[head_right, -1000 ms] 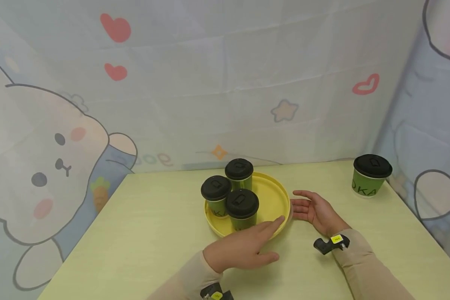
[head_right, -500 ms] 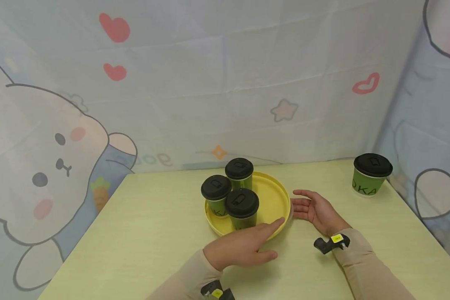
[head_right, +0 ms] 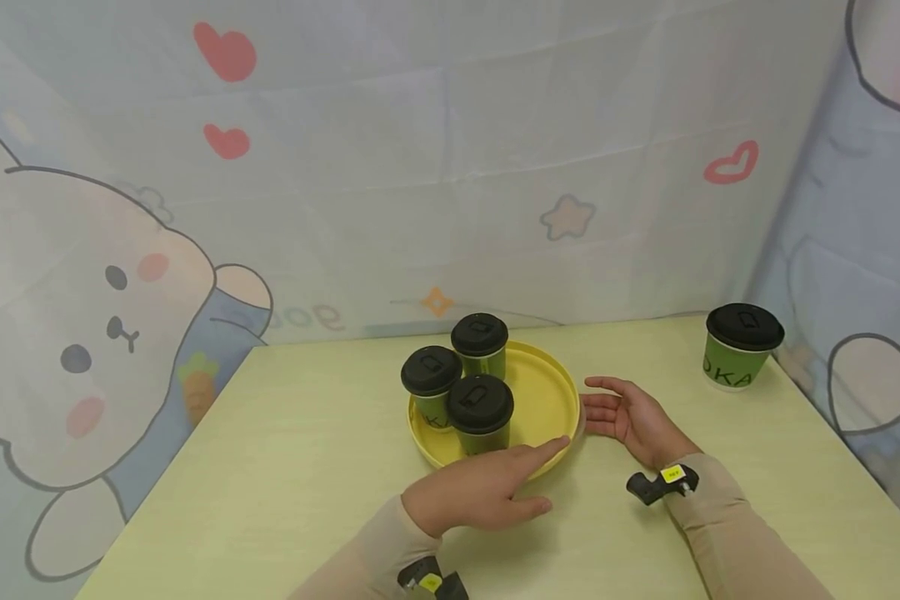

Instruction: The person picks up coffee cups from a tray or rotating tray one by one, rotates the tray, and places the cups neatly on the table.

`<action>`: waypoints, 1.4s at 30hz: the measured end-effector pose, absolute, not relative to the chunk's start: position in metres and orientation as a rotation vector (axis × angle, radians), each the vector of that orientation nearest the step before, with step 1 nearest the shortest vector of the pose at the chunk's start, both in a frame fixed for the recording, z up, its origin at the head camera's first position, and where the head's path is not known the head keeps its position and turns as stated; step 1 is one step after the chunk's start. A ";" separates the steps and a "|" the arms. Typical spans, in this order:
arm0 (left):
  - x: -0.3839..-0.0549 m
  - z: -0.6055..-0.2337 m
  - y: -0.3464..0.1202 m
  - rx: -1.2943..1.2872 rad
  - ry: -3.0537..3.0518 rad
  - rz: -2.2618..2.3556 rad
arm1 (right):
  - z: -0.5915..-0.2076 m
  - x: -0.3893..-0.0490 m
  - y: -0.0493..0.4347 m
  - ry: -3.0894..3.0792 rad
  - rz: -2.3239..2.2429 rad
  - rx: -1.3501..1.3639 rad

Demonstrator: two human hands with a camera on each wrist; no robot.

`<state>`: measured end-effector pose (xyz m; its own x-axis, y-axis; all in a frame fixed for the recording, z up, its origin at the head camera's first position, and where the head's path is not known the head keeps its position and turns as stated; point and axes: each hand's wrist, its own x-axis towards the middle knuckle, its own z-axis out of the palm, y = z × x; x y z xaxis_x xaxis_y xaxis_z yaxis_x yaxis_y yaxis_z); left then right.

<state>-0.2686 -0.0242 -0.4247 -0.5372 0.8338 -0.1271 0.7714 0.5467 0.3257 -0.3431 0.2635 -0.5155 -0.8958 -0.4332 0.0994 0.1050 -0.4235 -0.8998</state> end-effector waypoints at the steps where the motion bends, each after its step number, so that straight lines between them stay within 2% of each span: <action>1: -0.269 -0.424 -0.025 1.343 2.514 0.344 | -0.515 -0.343 0.263 1.458 -2.363 -0.458; 21: -0.280 -0.409 -0.043 1.340 2.419 0.423 | -0.516 -0.343 0.264 1.447 -2.369 -0.466; 42: -0.283 -0.390 -0.066 1.032 2.432 0.328 | -0.515 -0.344 0.263 1.445 -2.372 -0.427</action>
